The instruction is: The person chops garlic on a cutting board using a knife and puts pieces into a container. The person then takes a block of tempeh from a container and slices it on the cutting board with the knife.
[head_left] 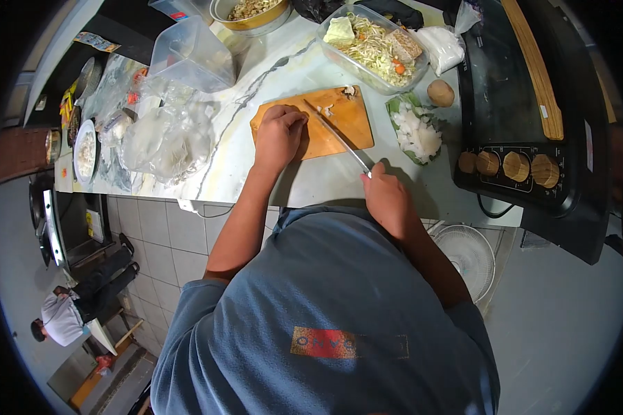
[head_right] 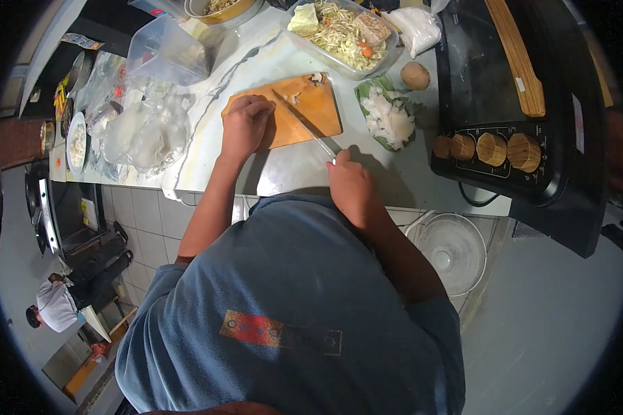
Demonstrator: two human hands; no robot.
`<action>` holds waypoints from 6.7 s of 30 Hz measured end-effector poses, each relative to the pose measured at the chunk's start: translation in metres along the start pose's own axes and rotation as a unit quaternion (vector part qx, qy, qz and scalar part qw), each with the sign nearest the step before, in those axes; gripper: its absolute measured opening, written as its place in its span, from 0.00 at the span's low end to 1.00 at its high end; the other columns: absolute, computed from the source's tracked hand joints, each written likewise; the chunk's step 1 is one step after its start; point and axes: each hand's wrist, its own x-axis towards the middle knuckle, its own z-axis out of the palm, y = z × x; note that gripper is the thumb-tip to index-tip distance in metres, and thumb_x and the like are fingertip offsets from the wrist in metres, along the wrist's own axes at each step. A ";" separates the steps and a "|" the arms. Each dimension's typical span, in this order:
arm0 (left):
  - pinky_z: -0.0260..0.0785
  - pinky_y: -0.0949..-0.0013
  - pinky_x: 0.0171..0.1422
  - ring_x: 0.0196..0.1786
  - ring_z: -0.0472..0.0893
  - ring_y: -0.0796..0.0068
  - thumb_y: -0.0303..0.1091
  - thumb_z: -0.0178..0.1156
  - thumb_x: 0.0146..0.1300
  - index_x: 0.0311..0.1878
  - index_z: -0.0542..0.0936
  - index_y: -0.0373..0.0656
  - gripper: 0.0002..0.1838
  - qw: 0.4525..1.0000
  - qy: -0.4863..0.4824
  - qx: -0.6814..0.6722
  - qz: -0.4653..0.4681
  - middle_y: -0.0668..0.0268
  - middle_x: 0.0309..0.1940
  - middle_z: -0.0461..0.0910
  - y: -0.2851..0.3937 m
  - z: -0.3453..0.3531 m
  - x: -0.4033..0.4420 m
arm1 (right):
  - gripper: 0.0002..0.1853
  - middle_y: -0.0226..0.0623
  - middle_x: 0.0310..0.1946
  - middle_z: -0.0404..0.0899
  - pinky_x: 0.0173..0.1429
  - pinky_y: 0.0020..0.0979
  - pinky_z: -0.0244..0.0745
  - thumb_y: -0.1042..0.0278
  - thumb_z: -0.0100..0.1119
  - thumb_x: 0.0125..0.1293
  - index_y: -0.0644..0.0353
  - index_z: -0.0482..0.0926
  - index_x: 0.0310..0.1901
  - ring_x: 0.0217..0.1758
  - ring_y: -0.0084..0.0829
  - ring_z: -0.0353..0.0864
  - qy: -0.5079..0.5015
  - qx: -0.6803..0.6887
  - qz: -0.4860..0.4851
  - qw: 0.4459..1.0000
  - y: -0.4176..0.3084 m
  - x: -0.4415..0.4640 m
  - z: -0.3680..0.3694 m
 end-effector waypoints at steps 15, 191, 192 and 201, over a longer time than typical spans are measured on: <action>0.75 0.57 0.55 0.48 0.82 0.53 0.28 0.66 0.63 0.45 0.88 0.39 0.09 0.997 -0.054 -0.046 -0.030 0.56 0.40 0.85 -0.003 -0.013 0.003 | 0.18 0.59 0.34 0.85 0.48 0.59 0.77 0.54 0.51 0.78 0.65 0.72 0.46 0.42 0.63 0.85 0.021 0.030 0.020 0.999 -0.005 -0.005 0.000; 0.72 0.61 0.47 0.41 0.80 0.60 0.27 0.71 0.61 0.42 0.90 0.40 0.07 0.998 0.038 -0.045 0.016 0.63 0.35 0.83 0.003 0.008 -0.032 | 0.19 0.64 0.36 0.84 0.50 0.59 0.78 0.56 0.50 0.79 0.69 0.72 0.46 0.44 0.67 0.84 0.017 0.065 0.010 0.998 -0.023 -0.007 0.020; 0.72 0.61 0.47 0.41 0.80 0.60 0.27 0.71 0.61 0.42 0.90 0.40 0.07 0.998 0.038 -0.045 0.016 0.63 0.35 0.83 0.002 0.008 -0.032 | 0.19 0.64 0.36 0.84 0.50 0.59 0.78 0.56 0.50 0.79 0.69 0.72 0.46 0.44 0.67 0.84 0.016 0.065 0.009 0.998 -0.024 -0.006 0.020; 0.73 0.61 0.47 0.41 0.80 0.60 0.27 0.71 0.61 0.42 0.90 0.40 0.07 0.997 0.057 -0.051 0.024 0.63 0.35 0.83 0.001 0.012 -0.033 | 0.19 0.67 0.36 0.83 0.51 0.58 0.78 0.59 0.46 0.80 0.73 0.69 0.46 0.44 0.67 0.84 0.005 0.067 -0.003 0.998 -0.030 0.003 0.022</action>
